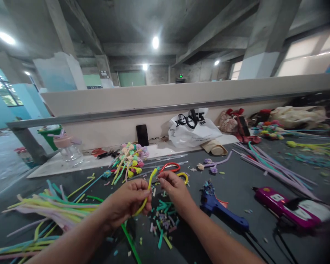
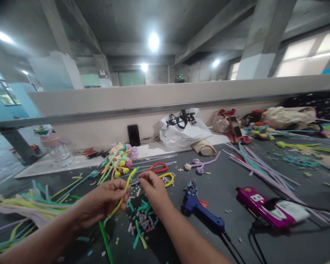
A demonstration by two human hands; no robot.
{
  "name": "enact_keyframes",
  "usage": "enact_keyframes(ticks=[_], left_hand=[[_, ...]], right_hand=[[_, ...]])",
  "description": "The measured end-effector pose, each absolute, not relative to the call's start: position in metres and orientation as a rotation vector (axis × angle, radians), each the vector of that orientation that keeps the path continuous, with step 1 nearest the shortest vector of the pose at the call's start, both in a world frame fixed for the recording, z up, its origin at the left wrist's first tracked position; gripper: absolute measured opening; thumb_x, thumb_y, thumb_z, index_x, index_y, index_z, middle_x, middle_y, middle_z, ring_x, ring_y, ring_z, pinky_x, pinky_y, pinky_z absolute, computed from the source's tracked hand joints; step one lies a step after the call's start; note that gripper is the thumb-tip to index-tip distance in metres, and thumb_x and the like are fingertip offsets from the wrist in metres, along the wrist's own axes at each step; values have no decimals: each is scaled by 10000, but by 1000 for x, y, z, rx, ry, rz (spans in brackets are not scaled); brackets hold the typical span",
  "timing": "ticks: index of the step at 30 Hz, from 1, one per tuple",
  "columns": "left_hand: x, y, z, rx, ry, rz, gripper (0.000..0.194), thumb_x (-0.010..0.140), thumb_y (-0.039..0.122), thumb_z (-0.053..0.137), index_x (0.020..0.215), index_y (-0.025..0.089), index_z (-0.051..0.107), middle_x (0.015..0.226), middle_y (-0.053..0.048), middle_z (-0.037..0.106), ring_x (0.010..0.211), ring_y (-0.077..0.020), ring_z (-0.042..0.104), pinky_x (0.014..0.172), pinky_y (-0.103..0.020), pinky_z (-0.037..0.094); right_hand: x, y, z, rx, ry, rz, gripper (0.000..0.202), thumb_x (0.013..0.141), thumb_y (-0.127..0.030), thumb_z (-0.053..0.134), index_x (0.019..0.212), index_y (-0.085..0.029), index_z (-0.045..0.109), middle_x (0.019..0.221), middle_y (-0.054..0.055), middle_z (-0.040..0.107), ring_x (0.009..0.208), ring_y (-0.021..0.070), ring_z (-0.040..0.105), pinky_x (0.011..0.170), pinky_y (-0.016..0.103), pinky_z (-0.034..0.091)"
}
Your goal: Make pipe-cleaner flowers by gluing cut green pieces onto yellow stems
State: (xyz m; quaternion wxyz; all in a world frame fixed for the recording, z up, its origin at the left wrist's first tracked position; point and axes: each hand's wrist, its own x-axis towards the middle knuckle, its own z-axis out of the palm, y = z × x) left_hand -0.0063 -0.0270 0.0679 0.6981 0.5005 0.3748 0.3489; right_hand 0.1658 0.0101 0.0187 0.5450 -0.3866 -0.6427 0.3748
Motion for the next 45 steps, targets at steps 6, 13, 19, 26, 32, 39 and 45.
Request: enact_keyframes(ticks=[6,13,19,26,32,39,45], left_hand=[[4,-42,64,850,748,788,103,764,215,567,775,138,499,664,12,510,427,-10,378,329,-111,174],[1,-46,59,746,690,683,104,788,228,542,783,139,488,679,22,482,402,17,291,316,-112,83],[3,-43,55,820,744,720,140,778,268,534,875,185,476,702,21,519,397,-17,368,281,-102,202],[12,-36,49,865,808,885,174,720,272,597,817,188,479,582,45,522,345,-47,411,269,-137,325],[23,-43,42,906,888,963,165,693,257,614,674,172,474,494,47,527,325,-77,462,335,-208,423],[15,-45,48,815,787,873,173,737,301,589,726,148,511,617,0,571,403,-76,498,383,-201,426],[11,-46,46,756,759,929,190,720,289,616,681,146,497,586,20,529,369,-38,430,329,-143,323]], right_hand=[[163,8,19,-618,-1189,1389,152,673,-271,684,792,-180,654,695,-15,597,589,85,483,589,207,373],[162,7,19,-569,-1080,1458,171,638,-307,724,737,-177,674,651,-22,570,546,74,432,551,192,342],[159,5,20,-593,-1059,1477,165,639,-303,723,702,-176,638,627,-25,536,556,87,420,551,196,341],[147,-5,20,-613,-1017,1553,177,642,-309,712,695,-178,605,632,-23,521,595,102,440,596,207,363],[138,-17,25,-583,-889,1700,202,652,-325,693,690,-183,554,602,-43,484,514,82,419,503,193,343],[141,-16,27,-567,-856,1747,187,627,-277,718,677,-172,572,601,-40,514,515,75,432,500,185,338],[141,-15,27,-566,-888,1723,186,583,-249,749,671,-177,603,646,-32,542,599,93,471,596,206,371]])
